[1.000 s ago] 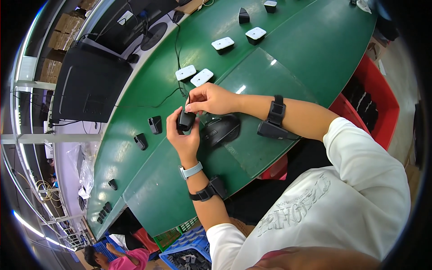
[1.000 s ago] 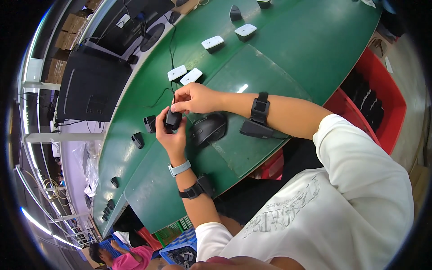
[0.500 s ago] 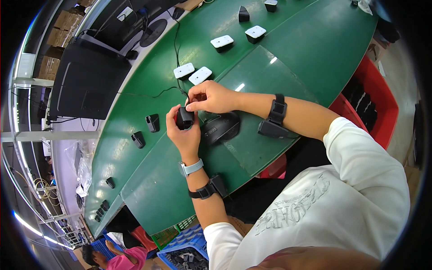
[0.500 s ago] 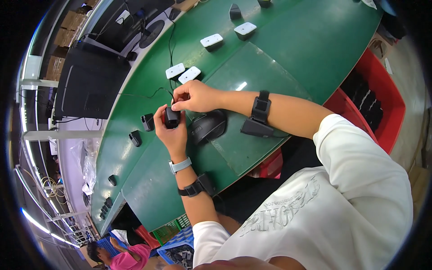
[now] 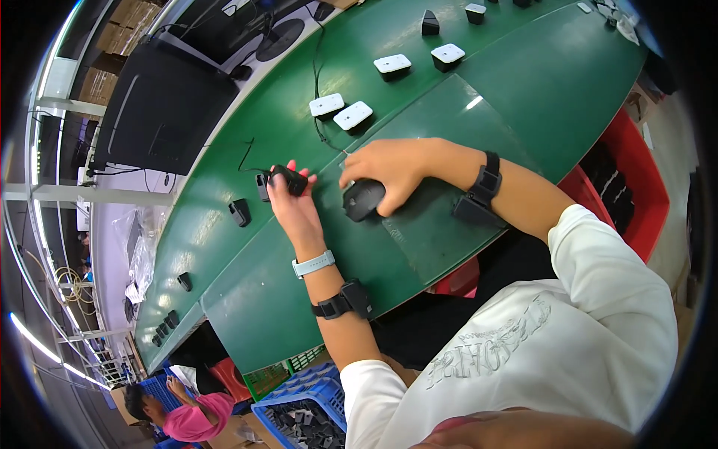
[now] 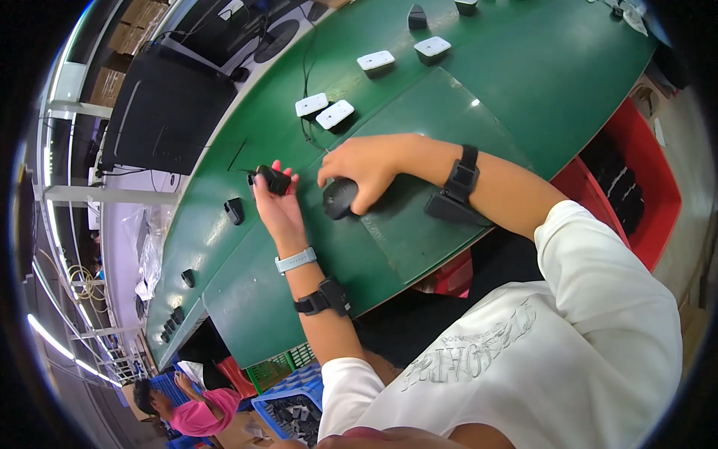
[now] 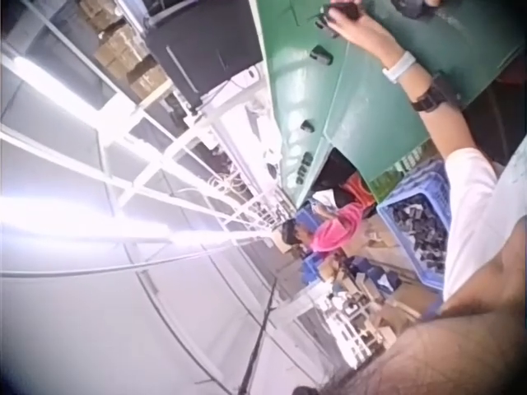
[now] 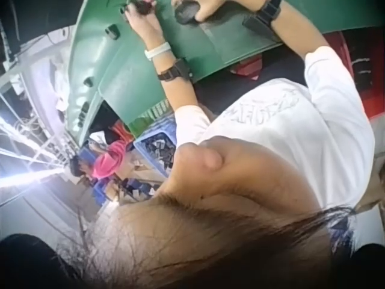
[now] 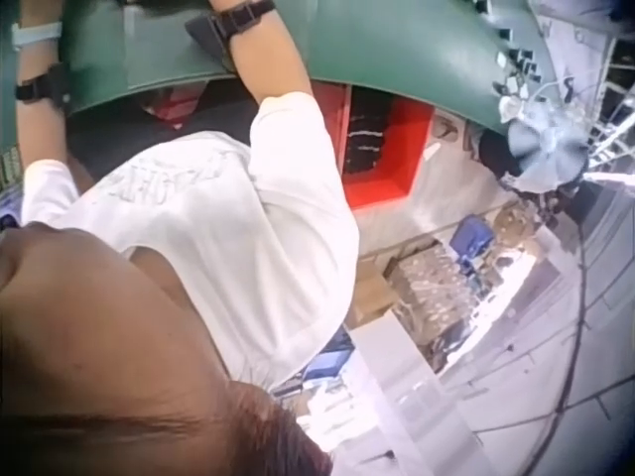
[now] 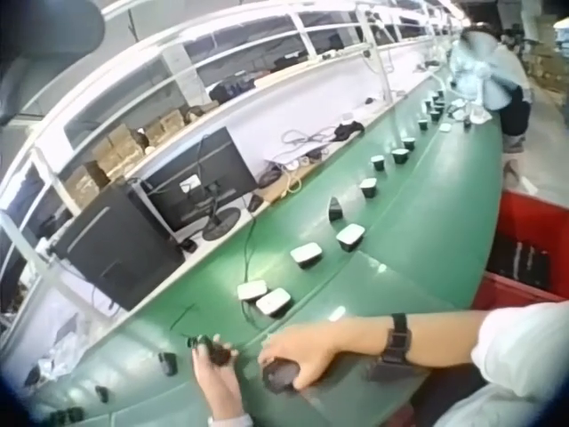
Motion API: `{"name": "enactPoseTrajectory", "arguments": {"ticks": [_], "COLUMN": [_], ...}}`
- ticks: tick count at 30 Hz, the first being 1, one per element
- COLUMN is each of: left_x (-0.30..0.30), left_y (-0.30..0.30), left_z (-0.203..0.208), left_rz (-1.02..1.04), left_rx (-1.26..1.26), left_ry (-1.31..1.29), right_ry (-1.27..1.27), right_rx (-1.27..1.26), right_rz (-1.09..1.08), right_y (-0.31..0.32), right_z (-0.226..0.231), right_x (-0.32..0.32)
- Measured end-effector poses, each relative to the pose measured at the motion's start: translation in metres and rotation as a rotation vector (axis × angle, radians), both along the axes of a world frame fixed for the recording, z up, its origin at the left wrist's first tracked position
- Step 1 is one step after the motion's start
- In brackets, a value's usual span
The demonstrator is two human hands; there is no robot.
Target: The worker is testing and assembling computer mice at a manufacturing assembly line, placing them on a testing jig before moving them to a storage bin.
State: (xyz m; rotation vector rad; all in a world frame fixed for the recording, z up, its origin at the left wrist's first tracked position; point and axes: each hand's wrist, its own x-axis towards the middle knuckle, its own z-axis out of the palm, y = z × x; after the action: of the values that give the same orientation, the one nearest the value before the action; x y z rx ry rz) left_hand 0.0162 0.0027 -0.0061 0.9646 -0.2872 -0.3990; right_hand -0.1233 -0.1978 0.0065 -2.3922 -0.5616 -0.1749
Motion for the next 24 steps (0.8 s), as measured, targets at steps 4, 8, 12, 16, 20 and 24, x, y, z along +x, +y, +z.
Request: {"name": "enactPoseTrajectory", "arguments": {"ticks": [4, 8, 12, 16, 20, 24], "left_x": [-0.003, -0.024, -0.026, -0.03, -0.02, -0.025], "left_y": [0.004, -0.006, -0.005, -0.01, -0.005, -0.007], "left_z": [0.0, 0.014, 0.009, 0.008, -0.001, -0.002], "left_rz": [-0.191, -0.273, -0.193, -0.154, -0.195, -0.211], "left_rx": [-0.131, -0.061, 0.228, 0.359, 0.431, 0.475], "left_ry": [0.032, -0.01, -0.237, -0.359, -0.351, -0.288], "right_ry": [0.195, 0.048, 0.027, 0.043, -0.027, -0.206], "right_rx": [0.766, 1.149, 1.175, 1.113, 1.047, 0.77], "right_rz": [-0.127, -0.205, -0.207, -0.272, -0.298, -0.39], "right_y": [-0.007, -0.014, -0.01, -0.006, -0.003, 0.006], "right_z": [-0.003, -0.006, -0.004, -0.005, -0.003, -0.003], "right_x": [0.013, 0.02, 0.022, 0.02, 0.015, 0.012]}}
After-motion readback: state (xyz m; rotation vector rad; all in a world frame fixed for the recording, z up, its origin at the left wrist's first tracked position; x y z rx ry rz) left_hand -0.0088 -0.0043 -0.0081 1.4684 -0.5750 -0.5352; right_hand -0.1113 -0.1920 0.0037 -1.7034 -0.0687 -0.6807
